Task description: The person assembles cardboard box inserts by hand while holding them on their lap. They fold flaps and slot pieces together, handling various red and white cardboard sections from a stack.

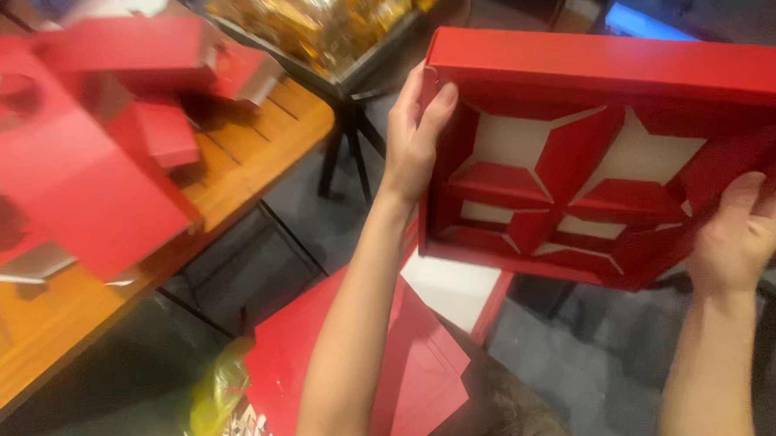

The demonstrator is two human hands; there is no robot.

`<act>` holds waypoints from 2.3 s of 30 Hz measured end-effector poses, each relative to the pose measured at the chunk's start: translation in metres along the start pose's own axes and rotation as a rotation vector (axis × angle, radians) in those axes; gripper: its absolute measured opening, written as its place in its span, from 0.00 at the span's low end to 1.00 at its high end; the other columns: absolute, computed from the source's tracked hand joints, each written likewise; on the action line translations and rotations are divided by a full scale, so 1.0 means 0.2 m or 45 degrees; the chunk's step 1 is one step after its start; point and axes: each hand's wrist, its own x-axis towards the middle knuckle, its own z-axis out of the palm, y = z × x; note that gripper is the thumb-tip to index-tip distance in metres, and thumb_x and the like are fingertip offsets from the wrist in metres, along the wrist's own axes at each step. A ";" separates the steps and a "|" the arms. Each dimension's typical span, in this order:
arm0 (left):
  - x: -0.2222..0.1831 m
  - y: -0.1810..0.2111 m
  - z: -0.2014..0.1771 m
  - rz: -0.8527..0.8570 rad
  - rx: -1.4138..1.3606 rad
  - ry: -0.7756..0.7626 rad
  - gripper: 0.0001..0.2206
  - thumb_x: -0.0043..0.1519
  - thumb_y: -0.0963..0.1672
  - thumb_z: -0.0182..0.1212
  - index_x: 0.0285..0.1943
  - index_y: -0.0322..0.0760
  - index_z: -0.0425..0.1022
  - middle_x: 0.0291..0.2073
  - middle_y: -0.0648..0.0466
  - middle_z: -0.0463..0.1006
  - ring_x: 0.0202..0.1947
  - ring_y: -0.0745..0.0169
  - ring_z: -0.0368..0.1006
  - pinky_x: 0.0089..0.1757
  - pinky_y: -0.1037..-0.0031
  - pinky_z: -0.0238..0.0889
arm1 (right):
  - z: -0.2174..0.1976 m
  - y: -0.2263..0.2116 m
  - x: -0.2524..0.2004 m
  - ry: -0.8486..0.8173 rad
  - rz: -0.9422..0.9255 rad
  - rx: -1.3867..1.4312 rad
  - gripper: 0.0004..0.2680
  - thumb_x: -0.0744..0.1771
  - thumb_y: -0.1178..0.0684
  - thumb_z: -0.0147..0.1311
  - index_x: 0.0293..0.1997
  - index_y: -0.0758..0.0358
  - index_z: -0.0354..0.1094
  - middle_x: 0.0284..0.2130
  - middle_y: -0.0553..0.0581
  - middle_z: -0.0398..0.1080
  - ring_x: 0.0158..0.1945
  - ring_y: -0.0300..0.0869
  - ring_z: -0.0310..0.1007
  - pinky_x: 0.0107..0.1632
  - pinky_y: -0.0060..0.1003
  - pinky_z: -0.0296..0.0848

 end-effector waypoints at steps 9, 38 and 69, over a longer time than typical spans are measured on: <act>-0.48 0.74 0.00 0.041 0.441 0.275 0.21 0.73 0.48 0.50 0.69 0.28 0.68 0.57 0.51 0.75 0.59 0.66 0.67 0.61 0.74 0.59 | 0.19 -0.62 -0.08 -0.229 -0.089 0.015 0.17 0.78 0.48 0.39 0.77 0.58 0.42 0.65 0.51 0.61 0.65 0.39 0.64 0.68 0.41 0.65; -1.73 1.07 -0.33 -0.883 1.541 1.219 0.21 0.53 0.49 0.72 0.54 0.45 0.74 0.43 0.53 0.86 0.45 0.57 0.81 0.47 0.67 0.70 | 1.12 -0.48 -0.85 -0.771 1.009 0.140 0.12 0.69 0.47 0.54 0.50 0.65 0.73 0.40 0.51 0.75 0.42 0.36 0.72 0.45 0.34 0.70; -2.52 0.98 0.01 -1.309 1.000 0.610 0.48 0.52 0.39 0.65 0.81 0.43 0.39 0.67 0.39 0.68 0.68 0.46 0.66 0.60 0.62 0.60 | 0.32 -0.37 -1.31 -1.628 0.838 0.159 0.39 0.59 0.59 0.63 0.77 0.64 0.36 0.76 0.64 0.43 0.79 0.48 0.36 0.74 0.46 0.40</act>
